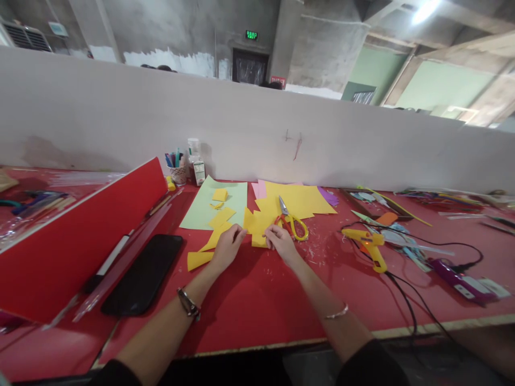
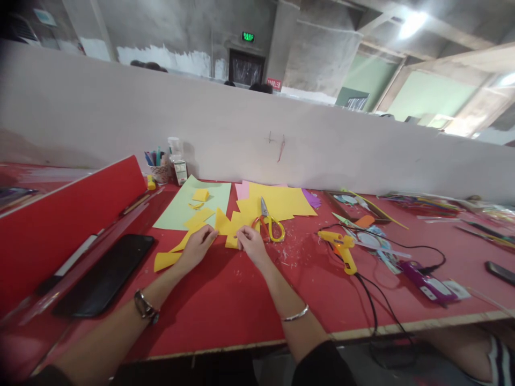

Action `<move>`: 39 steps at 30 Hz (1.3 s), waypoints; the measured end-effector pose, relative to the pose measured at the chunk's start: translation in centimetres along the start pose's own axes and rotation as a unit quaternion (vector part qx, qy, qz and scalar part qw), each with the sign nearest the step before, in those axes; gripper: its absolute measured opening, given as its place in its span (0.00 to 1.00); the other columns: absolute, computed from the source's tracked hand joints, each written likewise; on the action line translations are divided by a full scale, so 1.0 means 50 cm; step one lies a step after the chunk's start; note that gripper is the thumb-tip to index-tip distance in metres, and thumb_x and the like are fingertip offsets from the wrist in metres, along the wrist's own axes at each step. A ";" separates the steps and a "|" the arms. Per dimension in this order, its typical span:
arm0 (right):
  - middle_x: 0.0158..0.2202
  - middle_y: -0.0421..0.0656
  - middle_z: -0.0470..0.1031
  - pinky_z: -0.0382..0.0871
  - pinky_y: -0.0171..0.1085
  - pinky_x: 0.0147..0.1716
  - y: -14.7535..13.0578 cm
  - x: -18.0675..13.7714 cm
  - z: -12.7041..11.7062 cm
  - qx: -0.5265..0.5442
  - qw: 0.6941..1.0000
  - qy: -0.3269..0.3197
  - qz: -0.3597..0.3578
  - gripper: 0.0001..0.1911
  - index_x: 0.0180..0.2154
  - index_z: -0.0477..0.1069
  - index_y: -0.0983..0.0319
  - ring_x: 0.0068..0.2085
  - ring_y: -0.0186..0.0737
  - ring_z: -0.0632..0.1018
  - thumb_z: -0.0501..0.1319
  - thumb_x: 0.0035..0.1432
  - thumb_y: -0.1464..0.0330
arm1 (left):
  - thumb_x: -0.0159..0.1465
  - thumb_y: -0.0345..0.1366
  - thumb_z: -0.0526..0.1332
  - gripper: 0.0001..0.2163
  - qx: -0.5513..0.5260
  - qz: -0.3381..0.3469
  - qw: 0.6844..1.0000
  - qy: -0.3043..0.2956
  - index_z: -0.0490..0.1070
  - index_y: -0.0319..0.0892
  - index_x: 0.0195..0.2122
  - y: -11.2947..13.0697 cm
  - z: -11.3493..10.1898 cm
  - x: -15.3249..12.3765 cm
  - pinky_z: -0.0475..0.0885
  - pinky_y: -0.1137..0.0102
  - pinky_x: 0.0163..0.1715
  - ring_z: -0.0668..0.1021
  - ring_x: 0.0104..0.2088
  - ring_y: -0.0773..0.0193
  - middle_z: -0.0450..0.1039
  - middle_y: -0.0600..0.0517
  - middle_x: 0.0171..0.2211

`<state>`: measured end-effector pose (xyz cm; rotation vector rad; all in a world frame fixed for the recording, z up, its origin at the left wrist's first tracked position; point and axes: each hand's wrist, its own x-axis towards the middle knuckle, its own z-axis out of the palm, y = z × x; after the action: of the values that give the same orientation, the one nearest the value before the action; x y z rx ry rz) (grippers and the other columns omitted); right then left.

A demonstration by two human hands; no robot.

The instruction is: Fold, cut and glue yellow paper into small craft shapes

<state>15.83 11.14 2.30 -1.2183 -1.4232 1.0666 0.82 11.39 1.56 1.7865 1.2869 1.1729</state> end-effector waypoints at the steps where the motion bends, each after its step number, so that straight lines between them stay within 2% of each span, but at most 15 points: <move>1: 0.08 0.31 0.57 0.52 0.30 0.14 0.000 0.000 0.000 -0.002 1.000 -0.006 -0.001 0.12 0.17 0.58 0.60 0.12 0.26 0.58 0.54 0.41 0.59 | 0.54 0.44 0.47 0.12 -0.007 -0.002 1.000 0.003 0.53 0.43 0.18 -0.002 0.000 0.001 0.57 0.75 0.21 0.59 0.19 0.70 0.52 0.59 0.16; 8: 0.09 0.31 0.57 0.52 0.30 0.15 0.001 -0.003 -0.004 -0.003 1.000 0.004 -0.003 0.12 0.18 0.58 0.60 0.13 0.26 0.58 0.54 0.41 0.60 | 0.54 0.40 0.48 0.10 -0.051 0.001 0.999 0.002 0.58 0.42 0.19 -0.003 -0.001 0.002 0.61 0.75 0.24 0.65 0.21 0.69 0.60 0.58 0.18; 13: 0.09 0.31 0.56 0.52 0.30 0.16 0.001 -0.001 -0.004 -0.013 1.000 -0.002 -0.005 0.11 0.18 0.58 0.60 0.14 0.27 0.58 0.53 0.41 0.60 | 0.51 0.37 0.48 0.07 -0.036 -0.021 0.999 0.006 0.59 0.42 0.20 -0.001 0.000 0.004 0.60 0.75 0.22 0.64 0.19 0.70 0.60 0.58 0.17; 19: 0.12 0.33 0.57 0.53 0.30 0.17 -0.001 -0.008 -0.001 -0.067 0.995 -0.066 -0.042 0.11 0.17 0.57 0.61 0.16 0.27 0.59 0.52 0.44 0.61 | 0.49 0.34 0.49 0.04 0.043 -0.040 0.997 0.041 0.58 0.42 0.19 0.000 -0.006 0.004 0.58 0.76 0.21 0.63 0.18 0.71 0.58 0.59 0.15; 23: 0.15 0.33 0.56 0.54 0.30 0.20 0.003 -0.012 0.000 -0.097 0.989 -0.081 -0.074 0.12 0.17 0.56 0.61 0.20 0.28 0.60 0.53 0.45 0.62 | 0.49 0.33 0.51 0.03 0.147 -0.029 0.989 -0.020 0.60 0.42 0.19 0.009 -0.007 -0.004 0.57 0.76 0.21 0.65 0.19 0.69 0.60 0.59 0.15; 27: 0.19 0.35 0.61 0.57 0.30 0.23 0.008 -0.013 0.005 -0.086 0.988 -0.112 -0.065 0.13 0.20 0.60 0.62 0.23 0.30 0.63 0.53 0.46 0.59 | 0.50 0.32 0.52 0.04 0.204 -0.011 0.977 -0.058 0.61 0.43 0.20 0.018 -0.004 -0.012 0.56 0.75 0.22 0.67 0.22 0.68 0.63 0.57 0.17; 33: 0.13 0.33 0.50 0.48 0.30 0.17 0.014 -0.010 0.010 -0.136 0.988 -0.055 -0.046 0.20 0.13 0.51 0.61 0.18 0.27 0.54 0.54 0.44 0.55 | 0.51 0.31 0.52 0.04 0.221 -0.014 0.973 -0.060 0.61 0.43 0.20 0.027 -0.006 -0.012 0.56 0.75 0.22 0.68 0.22 0.67 0.64 0.57 0.18; 39: 0.13 0.33 0.51 0.48 0.30 0.17 0.015 -0.007 0.011 -0.141 0.988 -0.056 -0.042 0.20 0.13 0.52 0.61 0.18 0.27 0.55 0.53 0.45 0.56 | 0.51 0.32 0.52 0.04 0.221 -0.030 0.974 -0.048 0.61 0.43 0.20 0.031 -0.008 -0.011 0.56 0.76 0.21 0.67 0.21 0.68 0.63 0.58 0.17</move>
<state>15.41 10.85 1.44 -1.2985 -1.7427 0.9086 0.98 10.39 2.88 2.0680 1.6239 0.7949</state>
